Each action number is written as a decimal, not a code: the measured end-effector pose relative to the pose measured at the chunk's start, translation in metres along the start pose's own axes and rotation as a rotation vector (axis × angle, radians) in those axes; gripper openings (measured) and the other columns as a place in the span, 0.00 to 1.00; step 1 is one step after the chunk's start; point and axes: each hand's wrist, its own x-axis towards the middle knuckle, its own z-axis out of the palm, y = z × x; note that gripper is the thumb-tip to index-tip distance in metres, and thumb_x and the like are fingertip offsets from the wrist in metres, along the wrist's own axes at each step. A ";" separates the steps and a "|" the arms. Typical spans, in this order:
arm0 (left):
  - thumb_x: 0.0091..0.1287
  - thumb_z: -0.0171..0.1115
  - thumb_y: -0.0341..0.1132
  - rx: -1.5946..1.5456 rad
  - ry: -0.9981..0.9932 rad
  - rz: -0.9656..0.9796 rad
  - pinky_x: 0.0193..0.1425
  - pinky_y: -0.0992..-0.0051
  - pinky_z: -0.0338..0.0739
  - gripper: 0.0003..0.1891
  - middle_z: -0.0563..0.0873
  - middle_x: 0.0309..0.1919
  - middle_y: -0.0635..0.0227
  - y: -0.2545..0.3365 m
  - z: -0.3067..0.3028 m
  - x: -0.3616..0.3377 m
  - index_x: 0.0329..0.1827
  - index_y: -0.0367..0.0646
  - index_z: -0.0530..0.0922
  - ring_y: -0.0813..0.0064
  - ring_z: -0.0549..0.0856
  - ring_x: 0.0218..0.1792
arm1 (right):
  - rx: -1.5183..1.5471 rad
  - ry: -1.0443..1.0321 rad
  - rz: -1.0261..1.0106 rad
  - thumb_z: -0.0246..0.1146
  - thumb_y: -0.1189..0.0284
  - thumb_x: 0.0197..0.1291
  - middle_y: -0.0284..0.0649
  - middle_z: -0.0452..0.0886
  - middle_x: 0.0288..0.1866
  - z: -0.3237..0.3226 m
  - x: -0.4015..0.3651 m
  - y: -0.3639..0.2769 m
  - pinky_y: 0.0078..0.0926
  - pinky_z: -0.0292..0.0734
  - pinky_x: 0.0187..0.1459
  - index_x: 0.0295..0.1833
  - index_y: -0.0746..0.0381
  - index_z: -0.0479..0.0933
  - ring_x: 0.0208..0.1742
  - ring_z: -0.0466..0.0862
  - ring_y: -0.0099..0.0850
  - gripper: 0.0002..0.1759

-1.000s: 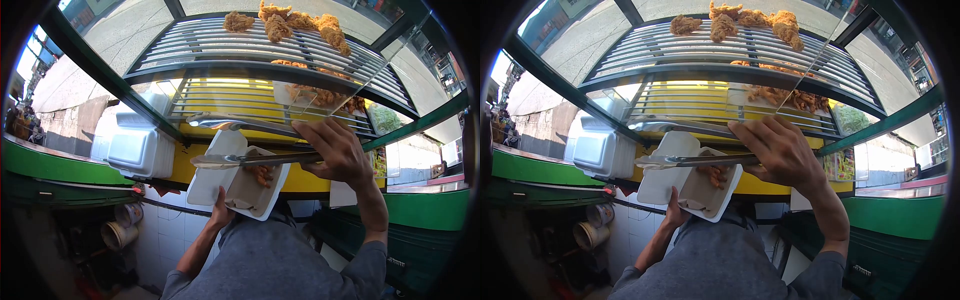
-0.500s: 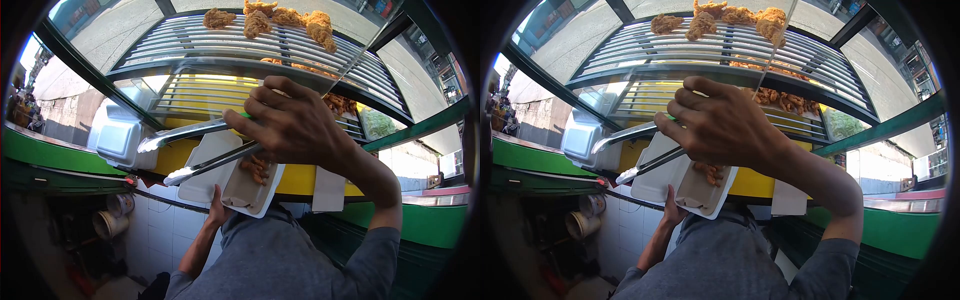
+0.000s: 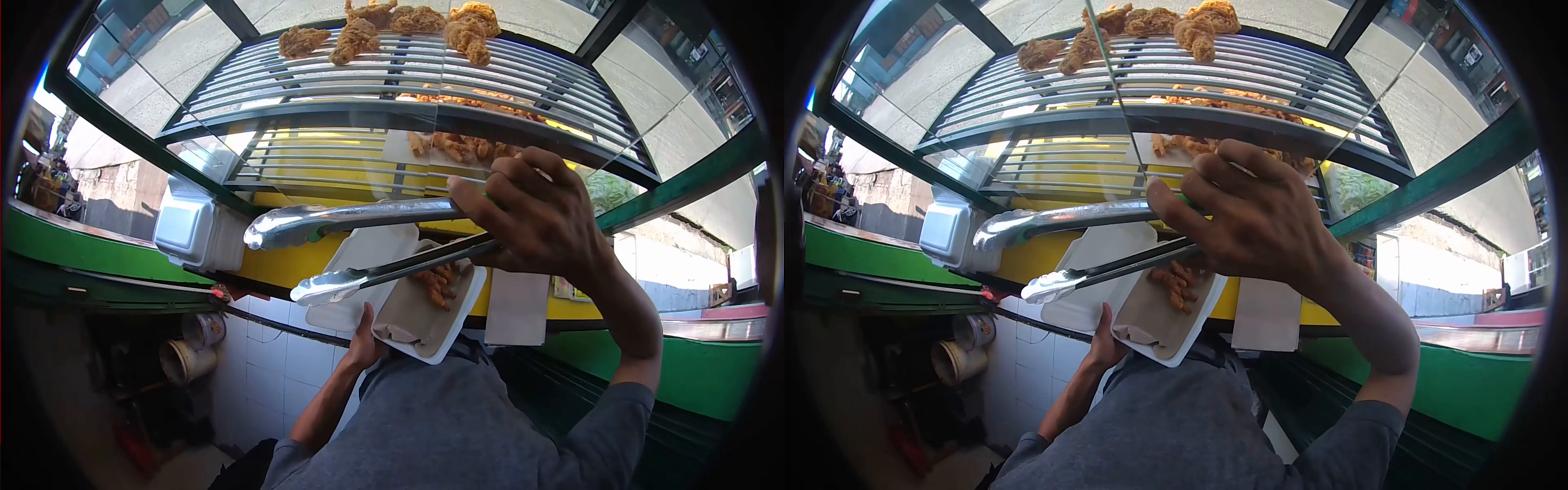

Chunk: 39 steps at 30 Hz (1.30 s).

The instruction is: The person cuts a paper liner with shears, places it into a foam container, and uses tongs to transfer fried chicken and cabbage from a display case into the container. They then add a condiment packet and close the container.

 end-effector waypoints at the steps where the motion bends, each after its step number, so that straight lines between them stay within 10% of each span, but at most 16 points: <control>1: 0.73 0.35 0.69 0.009 -0.001 -0.011 0.77 0.57 0.60 0.45 0.65 0.74 0.57 -0.001 0.006 0.002 0.78 0.39 0.54 0.58 0.66 0.74 | -0.013 0.001 -0.012 0.72 0.53 0.47 0.30 0.75 0.30 -0.003 -0.012 0.007 0.33 0.66 0.59 0.53 0.55 0.78 0.38 0.79 0.26 0.29; 20: 0.73 0.37 0.68 -0.050 -0.027 0.011 0.73 0.63 0.65 0.42 0.72 0.70 0.59 -0.088 0.073 0.035 0.76 0.39 0.61 0.63 0.72 0.70 | 0.264 0.035 0.131 0.81 0.59 0.33 0.29 0.78 0.29 -0.063 -0.113 0.049 0.35 0.74 0.52 0.54 0.57 0.79 0.37 0.80 0.31 0.37; 39: 0.75 0.37 0.65 -0.115 0.017 0.038 0.75 0.57 0.62 0.40 0.70 0.71 0.58 -0.114 0.115 0.058 0.76 0.39 0.60 0.58 0.70 0.71 | 0.310 0.140 1.203 0.74 0.79 0.48 0.34 0.75 0.31 -0.144 -0.321 0.009 0.21 0.68 0.29 0.56 0.69 0.78 0.29 0.74 0.23 0.27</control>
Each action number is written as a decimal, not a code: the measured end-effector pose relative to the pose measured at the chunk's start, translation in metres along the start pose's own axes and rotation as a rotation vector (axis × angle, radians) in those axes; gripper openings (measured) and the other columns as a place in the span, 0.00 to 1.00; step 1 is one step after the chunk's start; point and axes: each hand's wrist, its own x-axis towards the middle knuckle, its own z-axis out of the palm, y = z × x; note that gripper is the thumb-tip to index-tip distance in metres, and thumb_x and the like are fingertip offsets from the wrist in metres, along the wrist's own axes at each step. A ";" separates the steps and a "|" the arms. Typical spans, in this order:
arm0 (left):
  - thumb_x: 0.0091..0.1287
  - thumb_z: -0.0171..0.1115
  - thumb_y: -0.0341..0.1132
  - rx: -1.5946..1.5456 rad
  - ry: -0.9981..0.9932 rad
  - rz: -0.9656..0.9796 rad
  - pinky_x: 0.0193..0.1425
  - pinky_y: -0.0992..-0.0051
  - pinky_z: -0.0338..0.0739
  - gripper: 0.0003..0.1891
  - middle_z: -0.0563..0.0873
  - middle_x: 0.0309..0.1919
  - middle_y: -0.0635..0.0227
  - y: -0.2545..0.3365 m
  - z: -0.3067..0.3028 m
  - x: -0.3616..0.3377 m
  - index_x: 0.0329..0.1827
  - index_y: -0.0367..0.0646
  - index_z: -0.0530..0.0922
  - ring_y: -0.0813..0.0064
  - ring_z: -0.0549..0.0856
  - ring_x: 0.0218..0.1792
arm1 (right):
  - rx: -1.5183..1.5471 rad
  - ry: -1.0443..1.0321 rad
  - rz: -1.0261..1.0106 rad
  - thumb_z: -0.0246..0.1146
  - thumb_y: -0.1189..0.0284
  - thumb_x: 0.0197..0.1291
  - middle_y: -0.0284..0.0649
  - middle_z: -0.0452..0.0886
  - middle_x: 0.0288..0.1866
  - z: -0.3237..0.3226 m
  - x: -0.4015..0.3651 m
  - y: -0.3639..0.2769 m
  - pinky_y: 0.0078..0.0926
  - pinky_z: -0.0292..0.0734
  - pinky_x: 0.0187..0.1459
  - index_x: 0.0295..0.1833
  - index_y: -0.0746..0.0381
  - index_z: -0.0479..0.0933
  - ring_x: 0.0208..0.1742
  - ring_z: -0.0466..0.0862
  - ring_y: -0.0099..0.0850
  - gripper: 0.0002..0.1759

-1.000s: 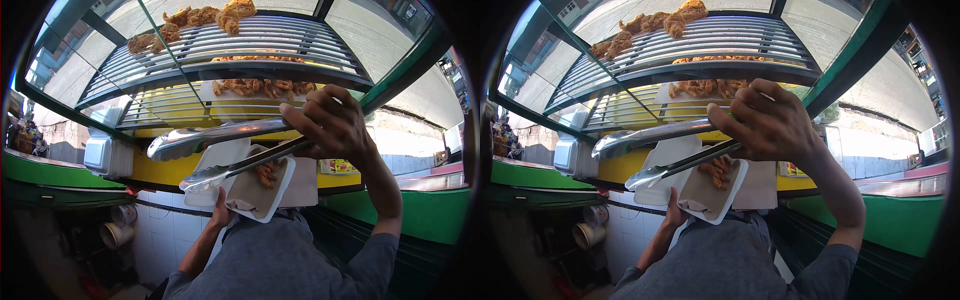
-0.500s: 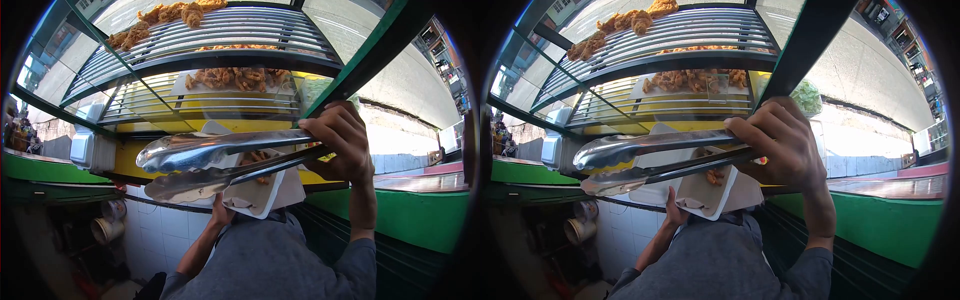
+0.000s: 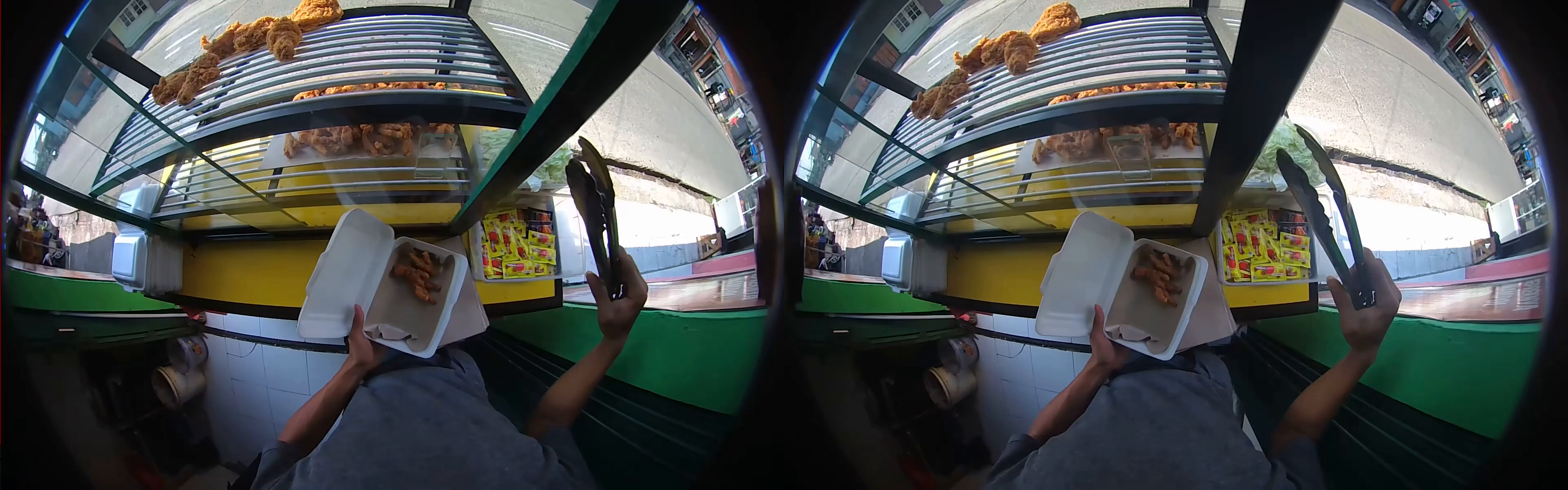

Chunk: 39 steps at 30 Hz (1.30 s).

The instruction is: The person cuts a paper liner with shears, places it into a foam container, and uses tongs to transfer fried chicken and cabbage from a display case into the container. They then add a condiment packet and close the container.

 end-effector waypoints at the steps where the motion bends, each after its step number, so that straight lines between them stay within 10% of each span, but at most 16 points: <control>1: 0.75 0.37 0.65 -0.002 0.015 0.027 0.75 0.57 0.62 0.40 0.70 0.71 0.58 0.001 0.000 0.000 0.76 0.39 0.59 0.58 0.70 0.71 | -0.075 -0.017 0.064 0.73 0.79 0.51 0.34 0.76 0.31 -0.006 0.006 0.001 0.21 0.69 0.29 0.58 0.67 0.78 0.29 0.75 0.22 0.26; 12: 0.76 0.38 0.64 0.081 0.120 0.188 0.73 0.64 0.63 0.39 0.74 0.66 0.60 0.015 0.009 -0.019 0.74 0.38 0.62 0.63 0.73 0.68 | -0.776 -0.302 0.280 0.74 0.64 0.49 0.39 0.85 0.36 -0.017 0.078 -0.024 0.41 0.78 0.41 0.59 0.52 0.82 0.38 0.85 0.39 0.28; 25: 0.80 0.41 0.50 0.169 -0.122 -0.152 0.70 0.73 0.66 0.25 0.77 0.60 0.66 -0.024 -0.007 -0.019 0.66 0.37 0.70 0.74 0.76 0.60 | -0.406 -0.300 0.288 0.75 0.73 0.46 0.41 0.85 0.32 -0.053 0.053 -0.035 0.32 0.78 0.37 0.54 0.59 0.84 0.31 0.84 0.34 0.25; 35: 0.78 0.44 0.52 0.160 -0.206 -0.116 0.75 0.67 0.61 0.28 0.75 0.65 0.63 -0.032 -0.024 -0.010 0.70 0.39 0.66 0.68 0.73 0.67 | -0.264 -0.913 0.036 0.79 0.71 0.37 0.41 0.84 0.29 -0.040 0.029 -0.069 0.31 0.78 0.33 0.52 0.59 0.85 0.28 0.85 0.32 0.29; 39: 0.78 0.46 0.52 0.218 -0.021 -0.114 0.75 0.66 0.61 0.28 0.75 0.65 0.63 -0.034 -0.021 -0.007 0.71 0.41 0.66 0.68 0.73 0.67 | -0.256 -0.675 0.190 0.79 0.72 0.37 0.43 0.85 0.32 -0.063 0.033 -0.072 0.30 0.79 0.33 0.54 0.61 0.84 0.29 0.84 0.31 0.31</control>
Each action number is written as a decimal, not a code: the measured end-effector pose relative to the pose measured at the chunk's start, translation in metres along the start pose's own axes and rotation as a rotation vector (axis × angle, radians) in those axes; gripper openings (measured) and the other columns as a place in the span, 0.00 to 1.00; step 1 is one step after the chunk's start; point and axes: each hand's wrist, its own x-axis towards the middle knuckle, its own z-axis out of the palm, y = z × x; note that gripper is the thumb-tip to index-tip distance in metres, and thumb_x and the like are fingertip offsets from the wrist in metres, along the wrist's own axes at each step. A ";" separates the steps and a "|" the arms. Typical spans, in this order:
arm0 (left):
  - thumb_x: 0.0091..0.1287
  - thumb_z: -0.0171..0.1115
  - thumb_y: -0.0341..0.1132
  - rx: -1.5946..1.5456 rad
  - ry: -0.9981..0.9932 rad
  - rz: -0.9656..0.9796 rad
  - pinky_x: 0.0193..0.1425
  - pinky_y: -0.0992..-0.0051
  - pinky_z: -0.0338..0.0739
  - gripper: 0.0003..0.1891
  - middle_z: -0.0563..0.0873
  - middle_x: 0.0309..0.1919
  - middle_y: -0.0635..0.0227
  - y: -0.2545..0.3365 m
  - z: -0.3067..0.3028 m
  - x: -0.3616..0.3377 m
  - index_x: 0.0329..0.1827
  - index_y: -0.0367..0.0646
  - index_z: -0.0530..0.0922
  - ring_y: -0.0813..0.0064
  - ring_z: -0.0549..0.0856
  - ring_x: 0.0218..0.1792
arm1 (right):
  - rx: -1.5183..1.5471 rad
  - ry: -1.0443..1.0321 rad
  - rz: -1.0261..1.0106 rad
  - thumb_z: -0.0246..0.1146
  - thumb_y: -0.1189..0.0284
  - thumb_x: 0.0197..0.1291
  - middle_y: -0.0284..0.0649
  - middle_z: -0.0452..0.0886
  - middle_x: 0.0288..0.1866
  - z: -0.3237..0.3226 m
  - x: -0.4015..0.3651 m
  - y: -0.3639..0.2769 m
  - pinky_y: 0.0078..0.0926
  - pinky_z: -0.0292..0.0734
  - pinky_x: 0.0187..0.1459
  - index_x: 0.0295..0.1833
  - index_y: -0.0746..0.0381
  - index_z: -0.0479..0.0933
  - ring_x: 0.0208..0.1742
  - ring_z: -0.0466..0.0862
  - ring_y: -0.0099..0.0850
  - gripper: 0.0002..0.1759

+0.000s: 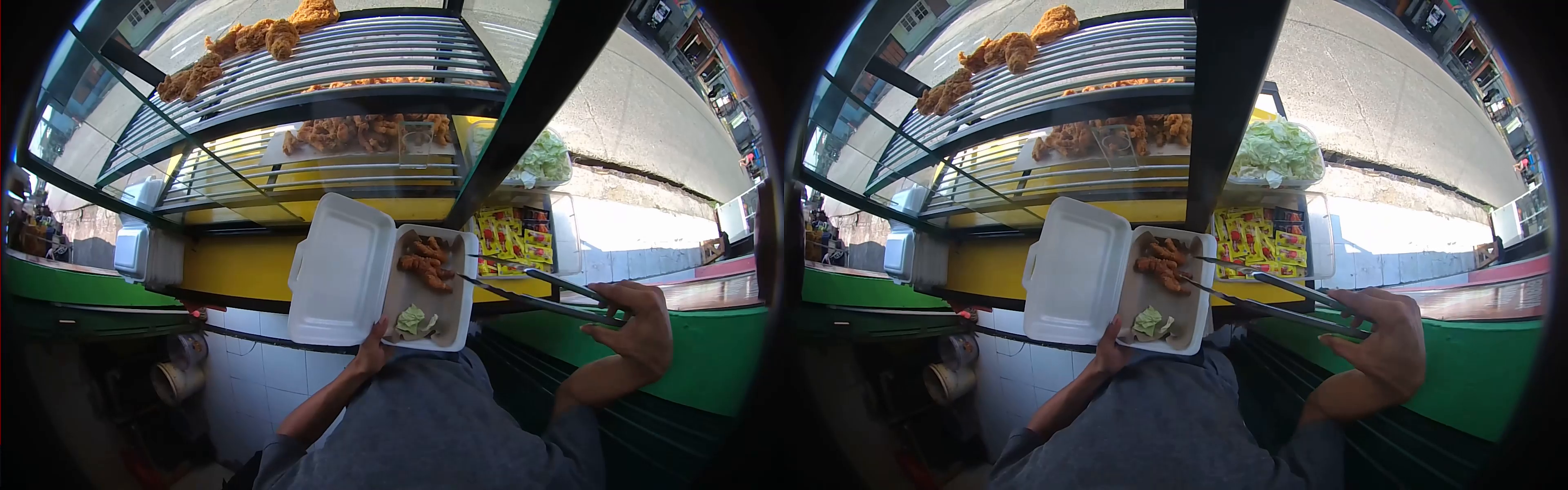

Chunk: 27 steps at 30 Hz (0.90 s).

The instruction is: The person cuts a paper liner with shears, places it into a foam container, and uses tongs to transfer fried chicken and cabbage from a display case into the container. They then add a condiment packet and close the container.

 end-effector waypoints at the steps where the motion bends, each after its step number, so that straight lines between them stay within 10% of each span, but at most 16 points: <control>1: 0.77 0.47 0.52 0.034 0.011 0.026 0.75 0.67 0.61 0.27 0.75 0.65 0.64 -0.003 -0.003 0.002 0.71 0.42 0.66 0.68 0.73 0.67 | 0.028 0.083 0.071 0.79 0.72 0.37 0.43 0.86 0.34 -0.005 -0.003 0.004 0.29 0.79 0.34 0.54 0.61 0.84 0.30 0.84 0.31 0.31; 12: 0.80 0.43 0.50 0.042 -0.017 -0.029 0.67 0.73 0.66 0.22 0.79 0.56 0.68 0.004 -0.006 0.006 0.65 0.44 0.71 0.76 0.77 0.58 | -0.481 0.284 0.250 0.73 0.65 0.48 0.40 0.86 0.36 0.010 0.091 0.004 0.40 0.78 0.43 0.55 0.51 0.84 0.39 0.86 0.39 0.24; 21: 0.82 0.40 0.48 0.445 0.039 -0.143 0.43 0.79 0.69 0.18 0.75 0.39 0.77 0.007 -0.001 0.010 0.48 0.48 0.75 0.84 0.71 0.38 | -0.325 0.374 0.248 0.73 0.66 0.47 0.40 0.87 0.34 -0.006 0.063 0.003 0.36 0.78 0.43 0.52 0.54 0.86 0.36 0.87 0.37 0.23; 27: 0.81 0.39 0.53 0.523 0.042 -0.076 0.29 0.81 0.58 0.20 0.70 0.28 0.81 0.024 0.038 0.001 0.41 0.52 0.76 0.86 0.63 0.26 | -0.084 0.076 0.066 0.77 0.68 0.39 0.41 0.87 0.32 -0.016 0.011 0.004 0.30 0.79 0.34 0.48 0.57 0.87 0.30 0.87 0.35 0.24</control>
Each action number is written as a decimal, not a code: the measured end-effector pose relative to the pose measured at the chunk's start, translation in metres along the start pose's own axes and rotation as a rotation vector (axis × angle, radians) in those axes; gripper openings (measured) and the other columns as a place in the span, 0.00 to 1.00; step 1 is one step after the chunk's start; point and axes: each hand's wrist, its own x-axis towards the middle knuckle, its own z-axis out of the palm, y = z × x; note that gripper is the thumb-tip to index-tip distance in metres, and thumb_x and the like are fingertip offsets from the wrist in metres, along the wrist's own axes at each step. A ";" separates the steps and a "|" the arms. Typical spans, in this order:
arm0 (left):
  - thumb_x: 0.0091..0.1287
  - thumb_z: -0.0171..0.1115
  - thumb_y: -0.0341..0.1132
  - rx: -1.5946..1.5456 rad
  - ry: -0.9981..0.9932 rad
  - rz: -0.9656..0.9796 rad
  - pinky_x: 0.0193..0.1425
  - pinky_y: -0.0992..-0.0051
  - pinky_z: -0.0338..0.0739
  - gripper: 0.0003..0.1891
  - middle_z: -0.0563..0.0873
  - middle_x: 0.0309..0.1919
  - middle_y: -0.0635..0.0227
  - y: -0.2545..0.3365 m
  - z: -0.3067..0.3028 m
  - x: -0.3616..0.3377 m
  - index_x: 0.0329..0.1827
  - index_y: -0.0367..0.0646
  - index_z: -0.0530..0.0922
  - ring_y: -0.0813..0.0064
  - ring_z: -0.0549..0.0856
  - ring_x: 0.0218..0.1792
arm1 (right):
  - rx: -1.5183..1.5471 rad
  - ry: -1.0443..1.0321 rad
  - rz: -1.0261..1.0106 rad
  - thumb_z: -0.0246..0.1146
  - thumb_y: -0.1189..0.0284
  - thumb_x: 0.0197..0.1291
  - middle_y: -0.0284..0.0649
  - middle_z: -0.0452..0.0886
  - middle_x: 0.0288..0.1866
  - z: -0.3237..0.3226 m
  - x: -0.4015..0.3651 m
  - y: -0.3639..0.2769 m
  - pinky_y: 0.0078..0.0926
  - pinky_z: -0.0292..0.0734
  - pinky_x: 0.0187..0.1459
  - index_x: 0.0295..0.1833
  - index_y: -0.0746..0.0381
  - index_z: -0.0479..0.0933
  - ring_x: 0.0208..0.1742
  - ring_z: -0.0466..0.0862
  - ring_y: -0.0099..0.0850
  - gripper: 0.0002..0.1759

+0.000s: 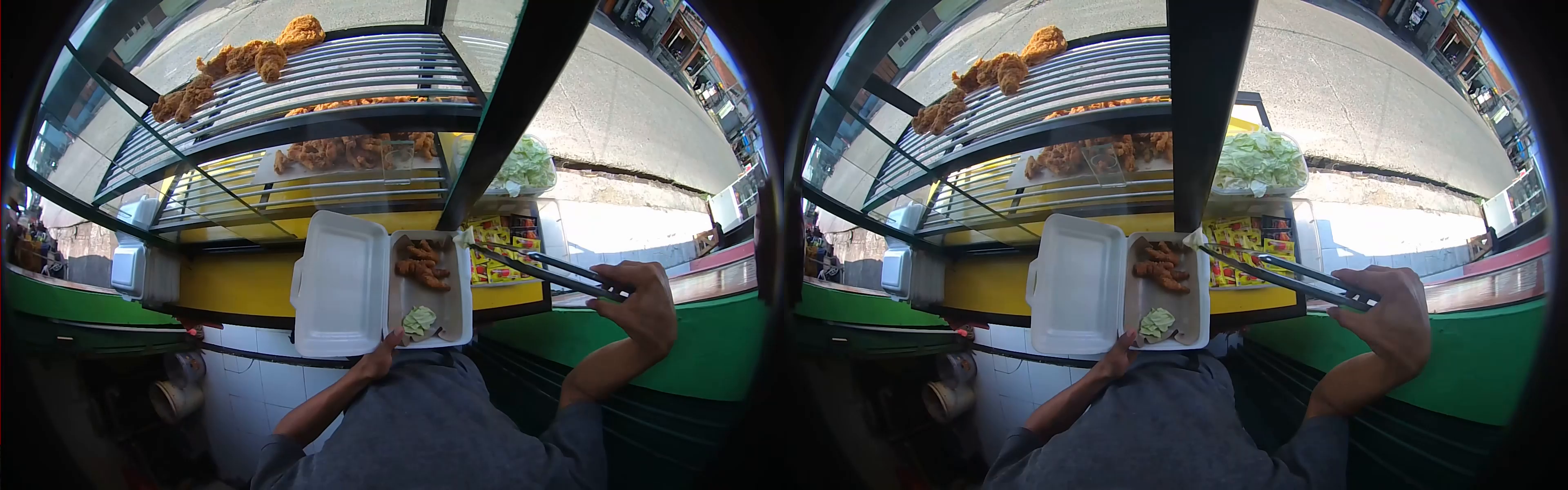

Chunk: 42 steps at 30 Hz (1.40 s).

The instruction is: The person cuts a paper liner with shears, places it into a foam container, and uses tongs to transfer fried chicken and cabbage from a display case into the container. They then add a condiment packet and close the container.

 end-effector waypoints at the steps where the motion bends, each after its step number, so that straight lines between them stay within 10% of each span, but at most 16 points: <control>1: 0.81 0.39 0.52 0.015 -0.009 -0.027 0.29 0.81 0.58 0.20 0.70 0.28 0.81 0.000 -0.002 0.001 0.41 0.51 0.76 0.86 0.63 0.26 | -0.017 -0.057 -0.045 0.77 0.68 0.39 0.41 0.87 0.32 0.002 -0.001 -0.004 0.30 0.79 0.34 0.48 0.57 0.87 0.29 0.87 0.34 0.24; 10: 0.80 0.41 0.50 0.254 0.023 0.308 0.26 0.81 0.58 0.19 0.70 0.27 0.80 -0.005 0.001 -0.001 0.46 0.48 0.76 0.87 0.62 0.23 | 0.074 0.162 0.061 0.77 0.67 0.40 0.41 0.87 0.33 0.008 0.001 -0.001 0.31 0.79 0.37 0.51 0.57 0.86 0.31 0.87 0.35 0.26; 21: 0.75 0.49 0.57 0.104 -0.052 -0.239 0.59 0.78 0.71 0.26 0.81 0.48 0.72 -0.010 -0.014 0.011 0.58 0.43 0.75 0.80 0.78 0.47 | -0.332 0.246 0.202 0.71 0.65 0.49 0.38 0.87 0.36 0.037 0.068 0.002 0.39 0.78 0.41 0.49 0.48 0.86 0.38 0.86 0.38 0.18; 32: 0.75 0.46 0.59 0.178 -0.029 -0.122 0.65 0.76 0.66 0.30 0.79 0.54 0.70 -0.002 -0.009 0.008 0.62 0.40 0.72 0.79 0.75 0.53 | -0.363 0.229 0.171 0.73 0.66 0.48 0.38 0.84 0.35 0.049 0.078 0.002 0.41 0.77 0.40 0.52 0.49 0.84 0.39 0.86 0.39 0.22; 42: 0.77 0.43 0.60 0.149 -0.044 -0.037 0.36 0.81 0.62 0.25 0.73 0.34 0.79 -0.020 -0.015 0.016 0.48 0.47 0.76 0.86 0.65 0.32 | -0.140 0.224 0.167 0.74 0.68 0.46 0.39 0.87 0.34 0.014 0.039 -0.009 0.36 0.77 0.43 0.52 0.55 0.86 0.36 0.86 0.36 0.23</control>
